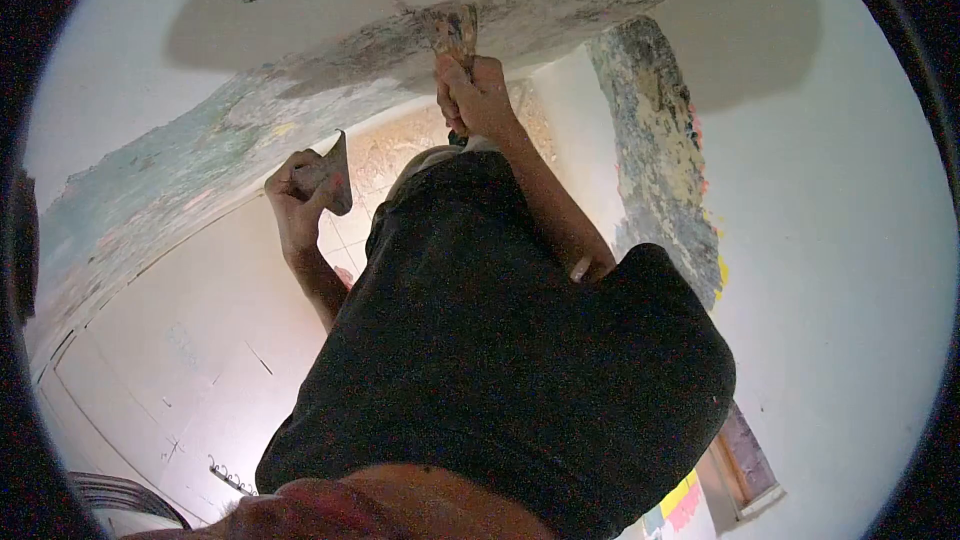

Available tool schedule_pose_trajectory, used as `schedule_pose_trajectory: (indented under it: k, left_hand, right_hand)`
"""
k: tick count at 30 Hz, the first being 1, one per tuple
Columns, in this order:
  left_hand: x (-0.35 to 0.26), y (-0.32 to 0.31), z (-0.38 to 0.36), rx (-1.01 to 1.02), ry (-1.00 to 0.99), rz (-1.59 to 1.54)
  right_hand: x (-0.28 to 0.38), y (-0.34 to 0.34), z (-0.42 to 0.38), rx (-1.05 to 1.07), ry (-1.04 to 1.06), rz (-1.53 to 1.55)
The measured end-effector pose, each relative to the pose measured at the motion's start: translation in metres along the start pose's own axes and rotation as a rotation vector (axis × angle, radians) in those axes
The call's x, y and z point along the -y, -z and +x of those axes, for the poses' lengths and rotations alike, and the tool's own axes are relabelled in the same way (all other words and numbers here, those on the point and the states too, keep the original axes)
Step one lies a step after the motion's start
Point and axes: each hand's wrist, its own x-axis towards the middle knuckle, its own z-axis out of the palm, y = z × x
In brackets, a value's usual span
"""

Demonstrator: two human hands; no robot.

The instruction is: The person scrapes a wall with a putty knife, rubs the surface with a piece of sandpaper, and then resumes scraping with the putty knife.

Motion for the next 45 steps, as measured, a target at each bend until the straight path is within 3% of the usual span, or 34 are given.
schedule_pose_trajectory:
  k: [5, 12, 15, 16, 19, 22, 31, 35, 38, 45]
  left_hand:
    - [-0.002, -0.002, 0.002, 0.012, 0.037, 0.052]
    - [-0.004, 0.000, 0.007, 0.041, 0.014, 0.065]
    - [-0.018, -0.005, 0.005, 0.036, 0.103, 0.023]
    - [-0.009, -0.004, 0.008, 0.030, 0.003, 0.033]
    - [-0.002, -0.001, 0.007, 0.023, -0.027, 0.081]
    - [-0.013, -0.002, 0.003, 0.030, 0.059, 0.027]
    - [-0.006, 0.002, 0.002, 0.052, -0.019, 0.055]
    - [-0.011, 0.002, -0.002, 0.038, 0.046, 0.040]
    - [-0.004, 0.002, -0.002, 0.015, -0.013, 0.078]
    - [0.000, 0.002, -0.007, 0.029, -0.045, 0.021]
  right_hand:
    - [0.004, -0.013, -0.003, -0.074, 0.030, 0.055]
    - [0.004, -0.011, -0.001, -0.019, 0.011, 0.022]
    - [-0.010, -0.004, 0.007, 0.000, 0.041, -0.004]
    - [0.002, -0.012, 0.006, 0.017, 0.060, 0.013]
    - [-0.007, -0.010, -0.002, -0.003, 0.041, 0.047]
    - [0.011, -0.018, -0.003, -0.001, 0.040, 0.059]
    - [0.009, -0.018, 0.002, -0.012, 0.027, 0.001]
    - [0.010, -0.016, 0.002, -0.005, -0.040, 0.012]
    - [0.010, -0.020, 0.004, 0.009, 0.108, 0.039]
    - [0.013, -0.016, -0.004, 0.032, 0.052, -0.022]
